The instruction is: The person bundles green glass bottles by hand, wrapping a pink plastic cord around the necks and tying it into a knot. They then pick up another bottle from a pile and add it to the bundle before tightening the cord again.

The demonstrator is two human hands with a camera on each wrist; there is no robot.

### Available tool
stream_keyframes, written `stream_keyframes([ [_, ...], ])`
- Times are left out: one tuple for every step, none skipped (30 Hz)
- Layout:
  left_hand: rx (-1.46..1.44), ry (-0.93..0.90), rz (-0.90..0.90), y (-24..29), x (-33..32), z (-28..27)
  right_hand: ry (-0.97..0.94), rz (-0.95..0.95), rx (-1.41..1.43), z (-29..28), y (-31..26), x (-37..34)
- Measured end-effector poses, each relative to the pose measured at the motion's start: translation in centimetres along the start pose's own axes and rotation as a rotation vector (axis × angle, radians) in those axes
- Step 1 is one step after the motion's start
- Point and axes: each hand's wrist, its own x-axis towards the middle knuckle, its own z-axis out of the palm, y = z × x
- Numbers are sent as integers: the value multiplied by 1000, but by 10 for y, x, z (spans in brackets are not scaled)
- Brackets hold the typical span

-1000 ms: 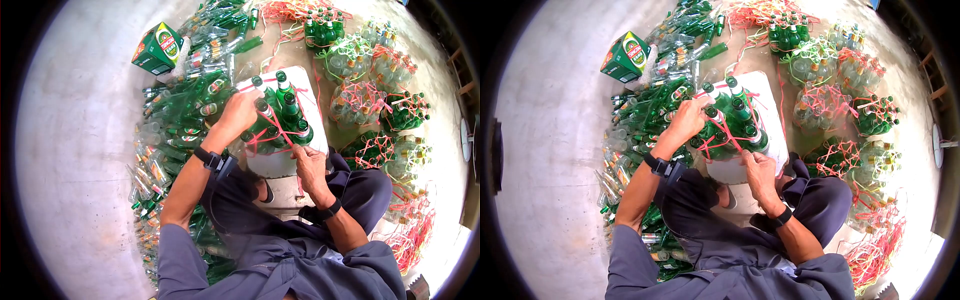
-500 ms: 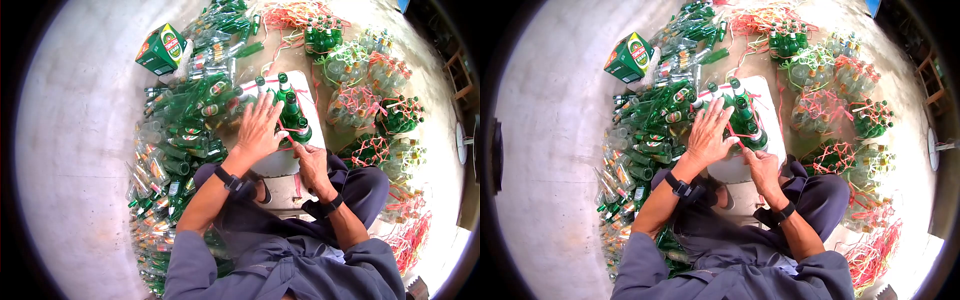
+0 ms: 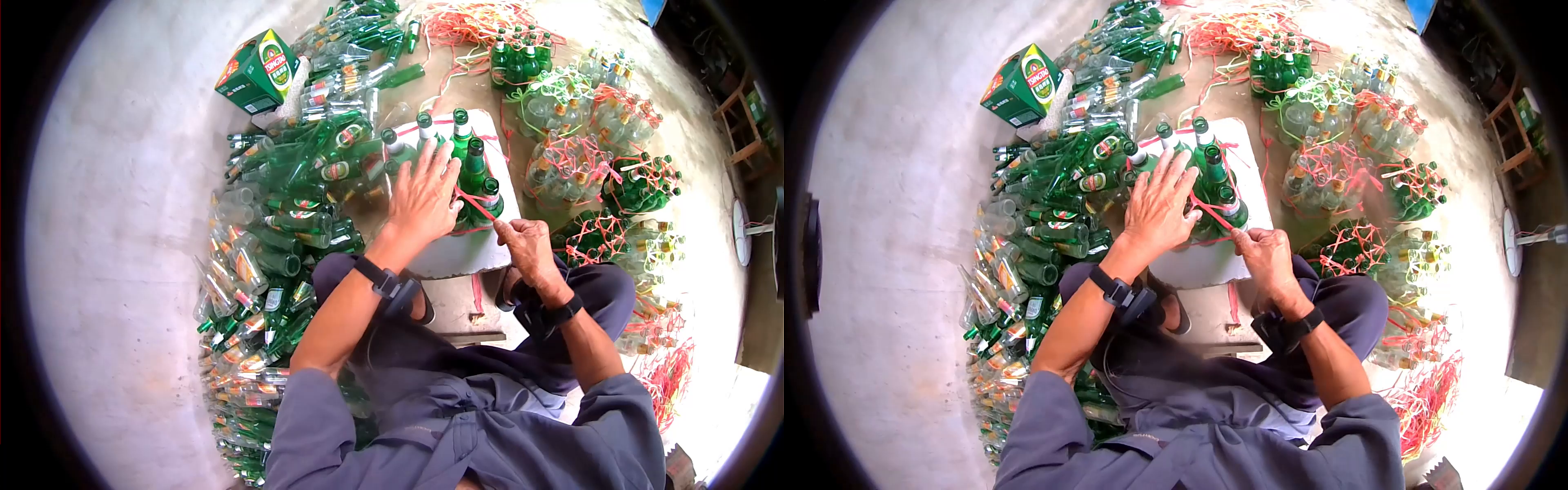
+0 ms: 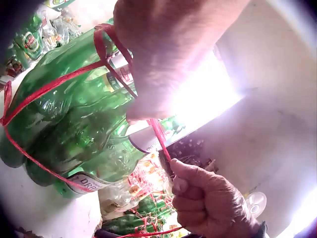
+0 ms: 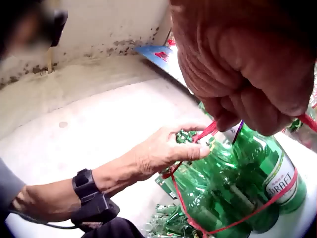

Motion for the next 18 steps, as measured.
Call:
stream_keyframes([
  [-4,1,-2,-1,-1,1,-19,-19,-25,-5,-2,3],
  [-4,8,0,-1,-1,2,-40,-36,-81,-9,-4,6],
  [-6,16,3,-1,0,1,-76,-23,-104,-14,-7,8],
  [-10,18,4,-1,0,0,-82,-23,-122,-17,-9,10],
  [-14,5,-7,-1,1,0,-88,-21,-140,-20,-12,12],
  [-19,-10,-20,0,1,-1,-107,-34,-185,-23,-19,13],
  [-27,-13,-19,0,1,-1,-144,-9,-214,-28,-29,13],
  [-48,-8,-20,-2,1,-2,-171,17,-237,-33,-38,13],
  [-70,0,-18,-3,1,-3,-194,42,-261,-37,-44,13],
  [-73,38,-2,-4,0,0,-202,-198,-298,-42,-42,15],
  [-82,41,4,-5,0,1,-229,-210,-339,-49,-45,18],
  [-81,57,13,-6,0,2,-230,-213,-368,-55,-48,20],
  [-79,73,22,-6,-1,3,-231,-217,-397,-62,-53,22],
  [-88,108,31,-6,-2,4,-259,-261,-430,-67,-58,25],
  [-97,112,39,-7,-2,3,-248,-234,-425,-71,-61,27],
  [-123,95,40,-7,-2,2,-248,-275,-453,-73,-60,32],
  [-149,78,42,-7,-1,1,-248,-315,-480,-75,-59,37],
  [-183,114,38,-6,-1,2,-228,-365,-553,-77,-66,38],
])
